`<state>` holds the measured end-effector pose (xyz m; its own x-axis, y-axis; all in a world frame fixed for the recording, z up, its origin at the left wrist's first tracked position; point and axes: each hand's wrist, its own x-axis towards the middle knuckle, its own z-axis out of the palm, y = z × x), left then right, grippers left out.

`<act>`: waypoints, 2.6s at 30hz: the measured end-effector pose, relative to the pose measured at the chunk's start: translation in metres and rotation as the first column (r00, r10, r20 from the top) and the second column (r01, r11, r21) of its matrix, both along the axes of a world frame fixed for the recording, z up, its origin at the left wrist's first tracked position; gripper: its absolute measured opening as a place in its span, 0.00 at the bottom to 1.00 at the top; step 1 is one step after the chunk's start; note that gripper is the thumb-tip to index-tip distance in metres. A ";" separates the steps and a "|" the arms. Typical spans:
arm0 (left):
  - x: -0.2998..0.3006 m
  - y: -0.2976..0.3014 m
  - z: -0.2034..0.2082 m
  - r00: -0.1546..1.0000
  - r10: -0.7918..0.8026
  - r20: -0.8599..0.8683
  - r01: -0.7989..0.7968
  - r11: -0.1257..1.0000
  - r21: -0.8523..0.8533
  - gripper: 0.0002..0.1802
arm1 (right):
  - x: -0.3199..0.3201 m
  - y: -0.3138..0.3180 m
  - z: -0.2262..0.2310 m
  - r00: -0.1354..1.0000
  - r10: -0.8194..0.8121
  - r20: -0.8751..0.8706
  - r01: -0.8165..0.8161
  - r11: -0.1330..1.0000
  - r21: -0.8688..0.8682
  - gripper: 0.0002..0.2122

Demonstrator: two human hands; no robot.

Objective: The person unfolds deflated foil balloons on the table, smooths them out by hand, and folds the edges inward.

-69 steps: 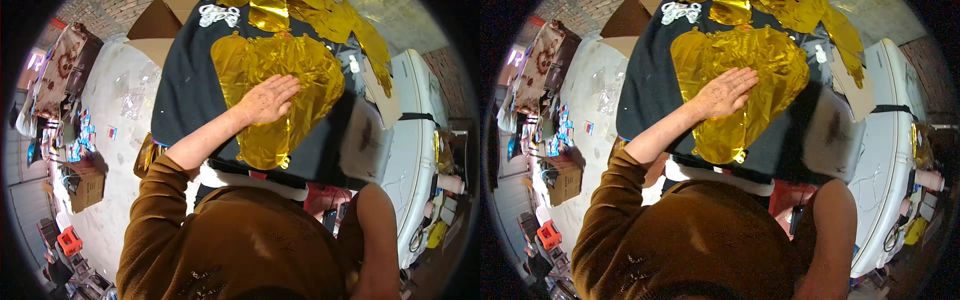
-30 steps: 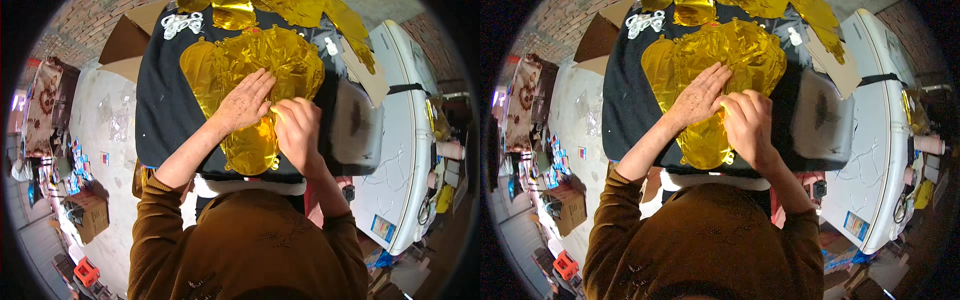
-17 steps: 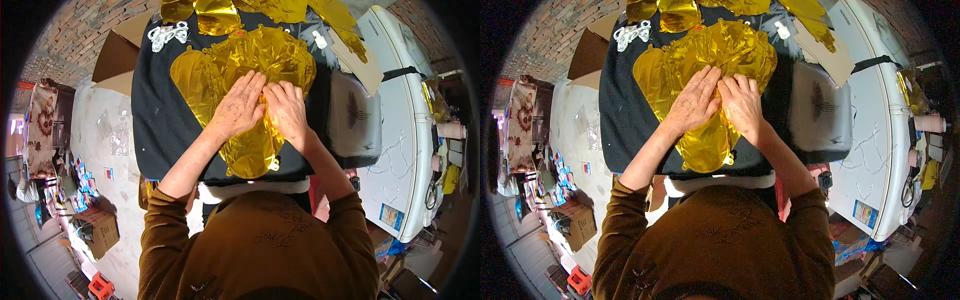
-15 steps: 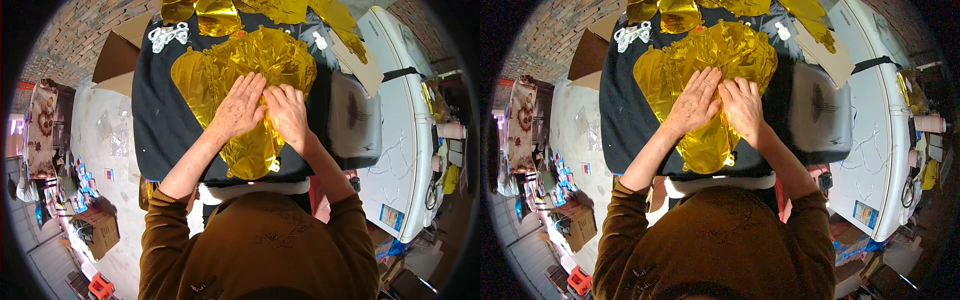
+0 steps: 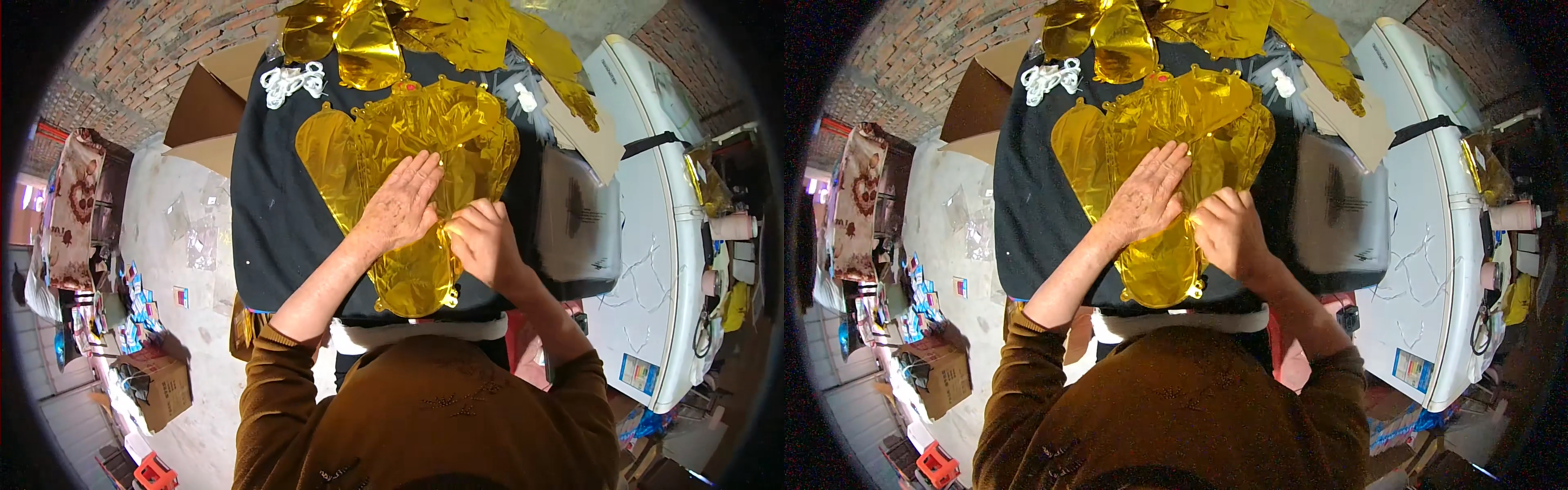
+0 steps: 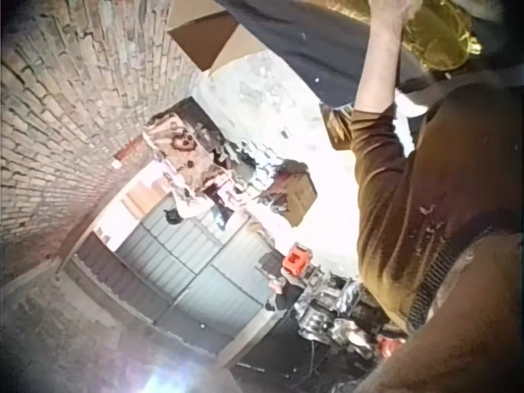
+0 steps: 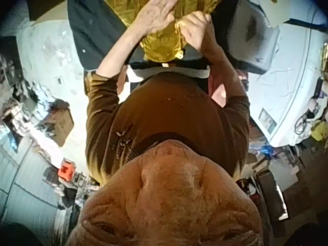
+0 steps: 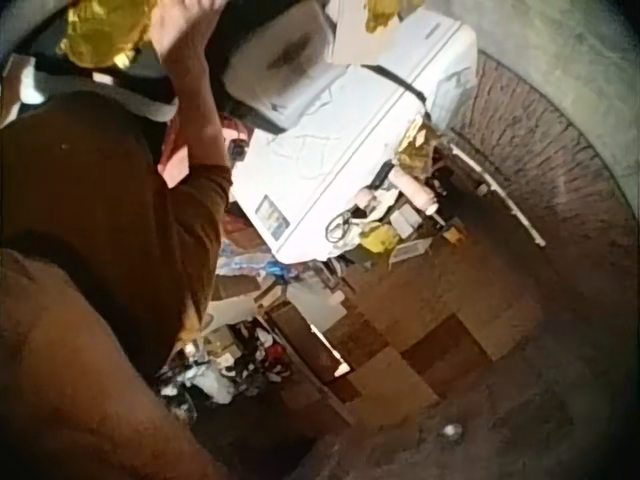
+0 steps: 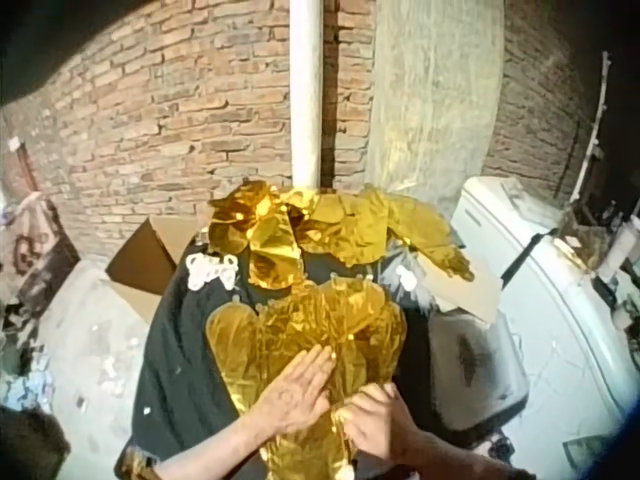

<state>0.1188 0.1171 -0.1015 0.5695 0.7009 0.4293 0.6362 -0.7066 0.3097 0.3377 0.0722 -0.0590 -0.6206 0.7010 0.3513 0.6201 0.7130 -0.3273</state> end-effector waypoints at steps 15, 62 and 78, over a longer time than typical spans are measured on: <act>0.018 0.003 0.022 0.999 0.049 -0.015 -0.050 0.999 -0.009 0.33 | 0.054 0.230 -0.032 0.901 -0.410 -0.140 0.429 0.890 0.155 0.20; -0.017 0.041 0.030 0.997 0.068 -0.038 -0.073 0.989 -0.130 0.32 | -0.203 0.437 0.090 0.685 -0.276 -0.674 -0.023 0.917 -0.398 0.07; -0.016 0.048 0.025 0.998 0.060 0.016 -0.056 0.986 -0.159 0.33 | -0.208 0.536 0.050 -0.002 -0.522 -0.853 -0.285 0.818 -0.500 0.14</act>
